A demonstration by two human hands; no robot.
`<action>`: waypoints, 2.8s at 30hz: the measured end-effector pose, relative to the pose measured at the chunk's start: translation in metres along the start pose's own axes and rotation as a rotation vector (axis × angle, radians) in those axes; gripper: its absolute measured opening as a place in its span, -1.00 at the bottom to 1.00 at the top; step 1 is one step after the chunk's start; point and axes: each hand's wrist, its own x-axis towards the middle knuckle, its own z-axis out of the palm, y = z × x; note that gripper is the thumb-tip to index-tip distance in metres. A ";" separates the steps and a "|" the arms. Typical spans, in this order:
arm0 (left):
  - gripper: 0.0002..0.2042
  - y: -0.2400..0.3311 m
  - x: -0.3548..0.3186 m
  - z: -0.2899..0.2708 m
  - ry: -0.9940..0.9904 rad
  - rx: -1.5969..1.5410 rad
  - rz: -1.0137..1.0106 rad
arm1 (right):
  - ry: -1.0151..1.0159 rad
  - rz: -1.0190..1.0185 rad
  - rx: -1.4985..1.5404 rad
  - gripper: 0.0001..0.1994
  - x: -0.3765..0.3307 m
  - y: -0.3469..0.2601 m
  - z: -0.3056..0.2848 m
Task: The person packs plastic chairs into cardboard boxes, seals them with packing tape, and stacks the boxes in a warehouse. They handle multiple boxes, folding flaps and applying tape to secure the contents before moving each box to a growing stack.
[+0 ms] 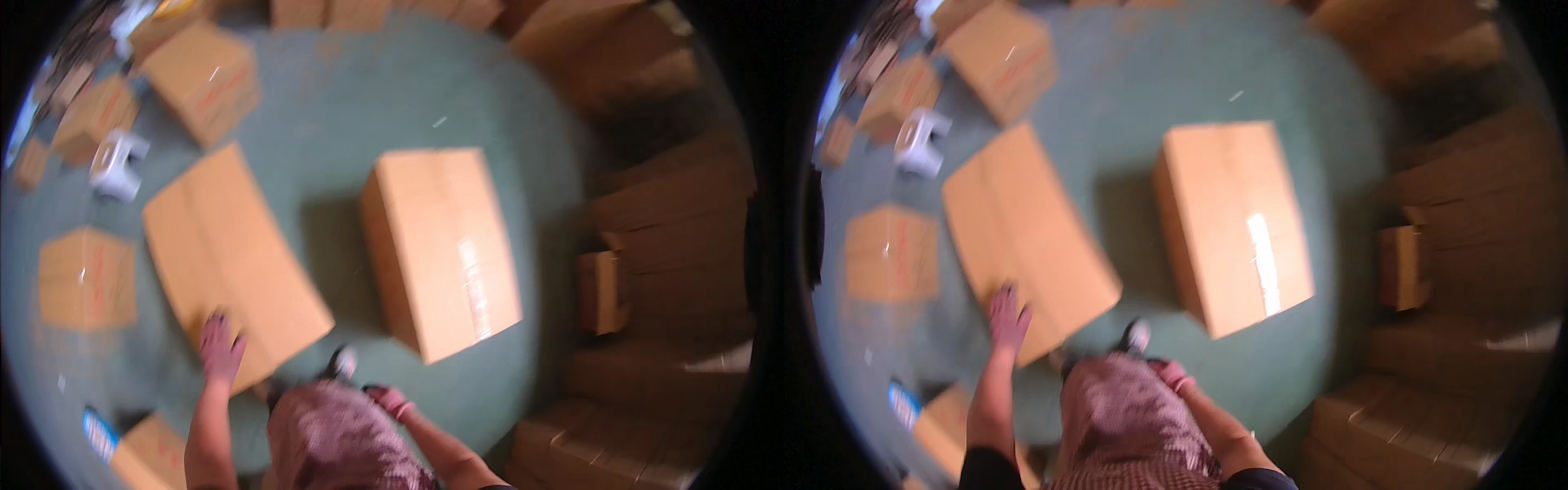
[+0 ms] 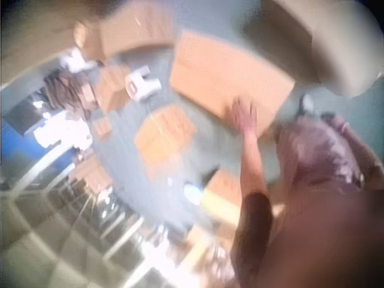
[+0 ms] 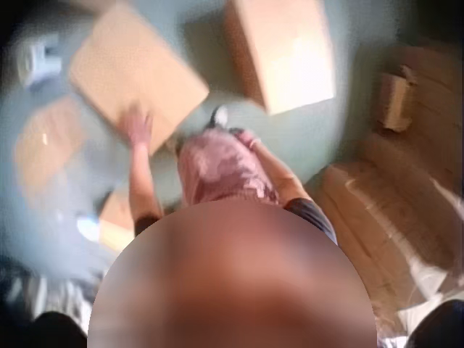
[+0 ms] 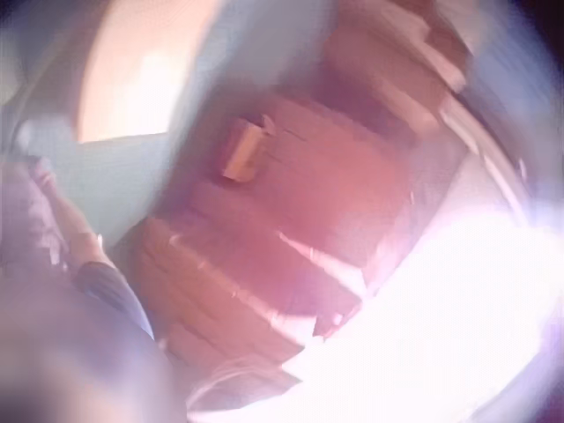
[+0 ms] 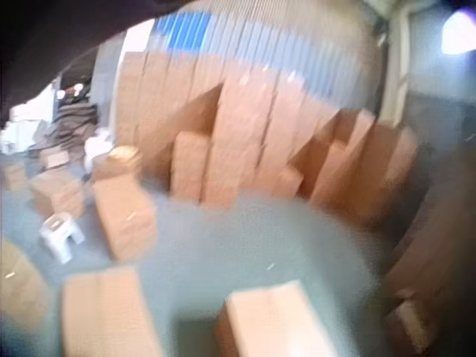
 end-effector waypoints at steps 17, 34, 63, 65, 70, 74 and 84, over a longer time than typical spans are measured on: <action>-0.28 0.006 0.068 0.174 -0.122 0.031 0.158 | -0.516 0.043 0.574 -0.74 0.023 -0.135 0.124; -0.24 0.001 0.067 0.184 -0.087 0.000 0.170 | -0.347 -0.526 -0.586 -0.67 0.172 -0.083 0.135; -0.45 -0.006 0.037 0.133 0.227 -0.674 -0.041 | 0.626 -0.093 -0.065 -0.45 0.220 -0.168 0.042; -0.45 -0.026 0.008 0.122 0.426 -0.656 -0.241 | 0.613 -0.073 -0.042 -0.46 0.219 -0.170 0.039; -0.49 -0.078 -0.066 0.178 0.580 -0.598 -1.040 | 0.659 -0.062 -0.101 -0.46 0.214 -0.176 0.044; -0.54 -0.082 -0.061 0.198 0.409 -0.641 -1.322 | 0.598 -0.016 0.211 -0.49 0.219 -0.164 0.043; -0.62 -0.232 -0.150 0.254 0.519 -1.145 -1.283 | 0.289 -0.052 0.122 -0.71 0.107 -0.243 0.114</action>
